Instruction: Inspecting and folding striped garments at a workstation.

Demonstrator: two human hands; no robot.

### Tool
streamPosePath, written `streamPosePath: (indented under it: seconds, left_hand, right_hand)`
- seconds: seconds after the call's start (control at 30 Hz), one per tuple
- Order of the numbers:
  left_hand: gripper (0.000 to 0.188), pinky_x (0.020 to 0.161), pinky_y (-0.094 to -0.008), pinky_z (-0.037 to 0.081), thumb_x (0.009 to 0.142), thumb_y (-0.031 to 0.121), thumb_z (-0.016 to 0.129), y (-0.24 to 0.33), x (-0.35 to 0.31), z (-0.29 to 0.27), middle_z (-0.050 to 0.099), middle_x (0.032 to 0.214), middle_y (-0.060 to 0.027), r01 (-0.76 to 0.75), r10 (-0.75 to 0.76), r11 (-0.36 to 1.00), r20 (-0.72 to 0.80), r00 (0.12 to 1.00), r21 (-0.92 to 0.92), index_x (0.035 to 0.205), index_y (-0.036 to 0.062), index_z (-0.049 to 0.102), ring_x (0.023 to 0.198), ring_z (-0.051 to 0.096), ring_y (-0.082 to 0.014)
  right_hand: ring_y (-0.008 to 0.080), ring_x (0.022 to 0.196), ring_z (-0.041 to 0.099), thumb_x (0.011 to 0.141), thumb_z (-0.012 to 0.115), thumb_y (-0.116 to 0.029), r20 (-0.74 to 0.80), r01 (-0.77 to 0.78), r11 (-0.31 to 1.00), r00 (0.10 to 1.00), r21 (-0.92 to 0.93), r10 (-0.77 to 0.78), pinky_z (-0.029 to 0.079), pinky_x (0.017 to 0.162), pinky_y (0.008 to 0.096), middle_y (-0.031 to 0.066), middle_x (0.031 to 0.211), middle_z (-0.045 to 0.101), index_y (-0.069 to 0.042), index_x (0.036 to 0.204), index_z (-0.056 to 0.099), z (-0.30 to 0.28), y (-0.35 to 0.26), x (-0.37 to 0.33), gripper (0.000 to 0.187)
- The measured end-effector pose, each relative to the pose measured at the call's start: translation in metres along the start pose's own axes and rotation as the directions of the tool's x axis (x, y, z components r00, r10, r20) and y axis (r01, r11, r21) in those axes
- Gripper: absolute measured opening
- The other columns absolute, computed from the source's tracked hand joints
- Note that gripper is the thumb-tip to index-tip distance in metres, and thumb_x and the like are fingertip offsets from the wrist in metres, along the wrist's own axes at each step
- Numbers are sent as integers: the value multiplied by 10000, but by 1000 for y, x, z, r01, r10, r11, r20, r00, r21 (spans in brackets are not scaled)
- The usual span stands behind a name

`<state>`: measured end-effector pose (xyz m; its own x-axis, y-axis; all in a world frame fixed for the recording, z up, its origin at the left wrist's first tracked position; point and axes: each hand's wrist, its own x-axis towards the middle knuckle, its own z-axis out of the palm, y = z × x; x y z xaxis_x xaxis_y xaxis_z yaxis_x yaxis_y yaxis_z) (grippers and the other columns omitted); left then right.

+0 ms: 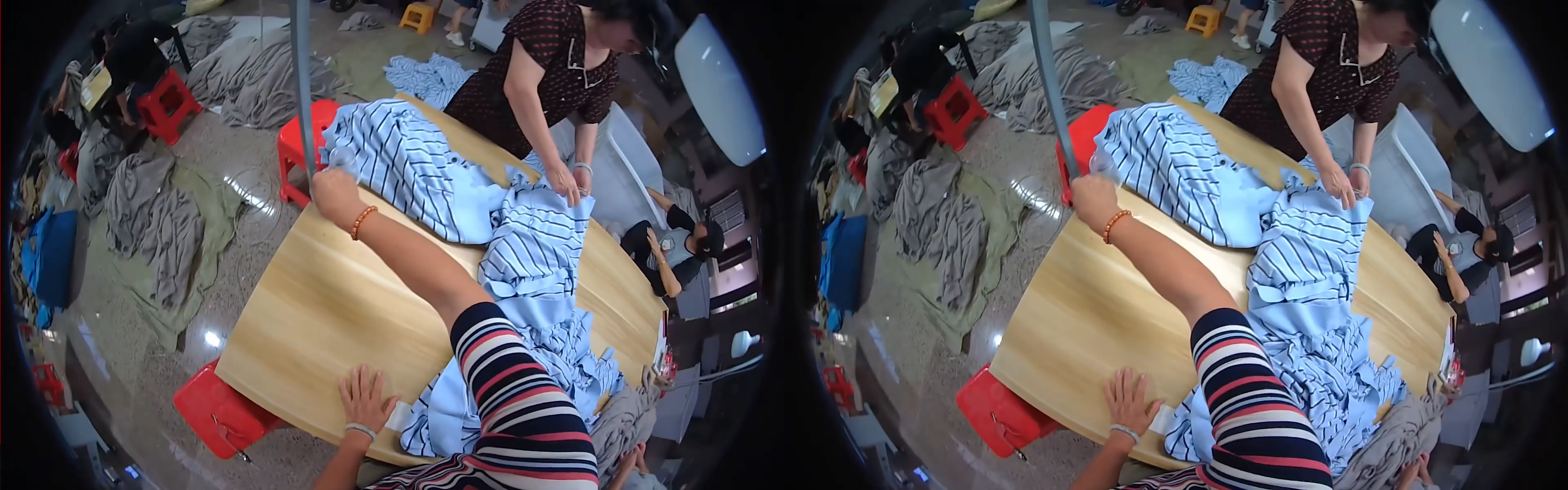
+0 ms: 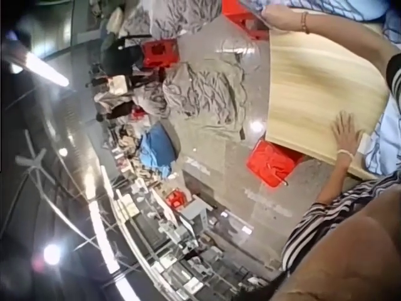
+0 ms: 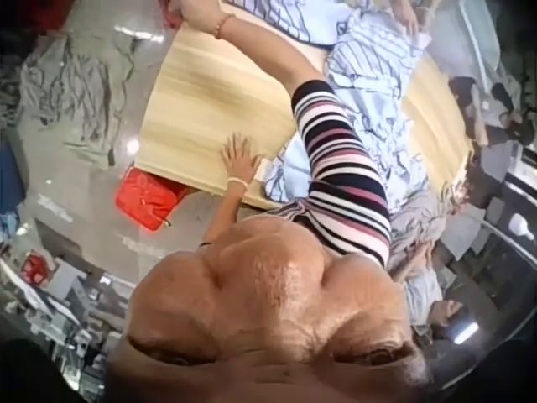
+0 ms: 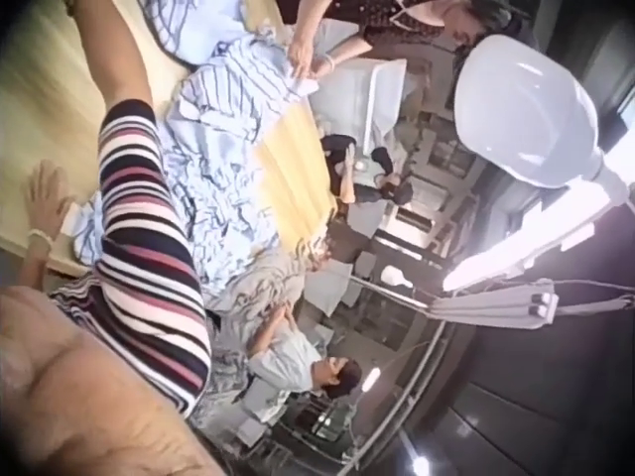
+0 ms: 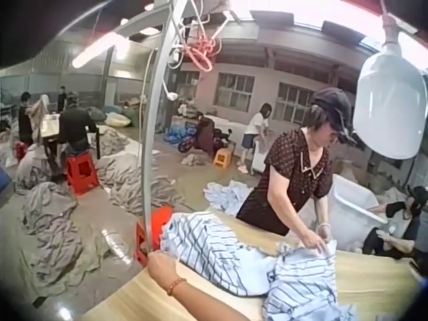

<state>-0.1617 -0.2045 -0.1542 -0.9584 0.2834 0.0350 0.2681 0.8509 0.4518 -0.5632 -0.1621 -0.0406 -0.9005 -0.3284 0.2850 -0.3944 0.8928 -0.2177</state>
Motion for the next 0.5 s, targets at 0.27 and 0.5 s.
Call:
streamPosePath:
  seconds: [0.27, 0.5]
  left_hand:
    - [661, 1041, -611, 113, 748, 436, 630, 0, 1, 3, 298, 1393, -215, -20, 19, 1000, -39, 999, -16, 1274, 86, 438, 1305, 235, -408]
    - [663, 1027, -591, 167, 708, 401, 666, -3, 1, -1, 355, 1343, -204, -18, 14, 999, -108, 994, -35, 1231, 65, 436, 1255, 302, -400]
  right_hand:
    - [323, 674, 637, 747, 524, -51, -83, 94, 993, 993, 77, -88, 503, 571, 412, 196, 723, 627, 3, 752, 583, -30, -9, -8, 80]
    - [180, 544, 595, 803, 615, -112, -294, 180, 858, 955, 480, -36, 455, 477, 299, 82, 666, 602, -41, 844, 595, -146, -9, -149, 85]
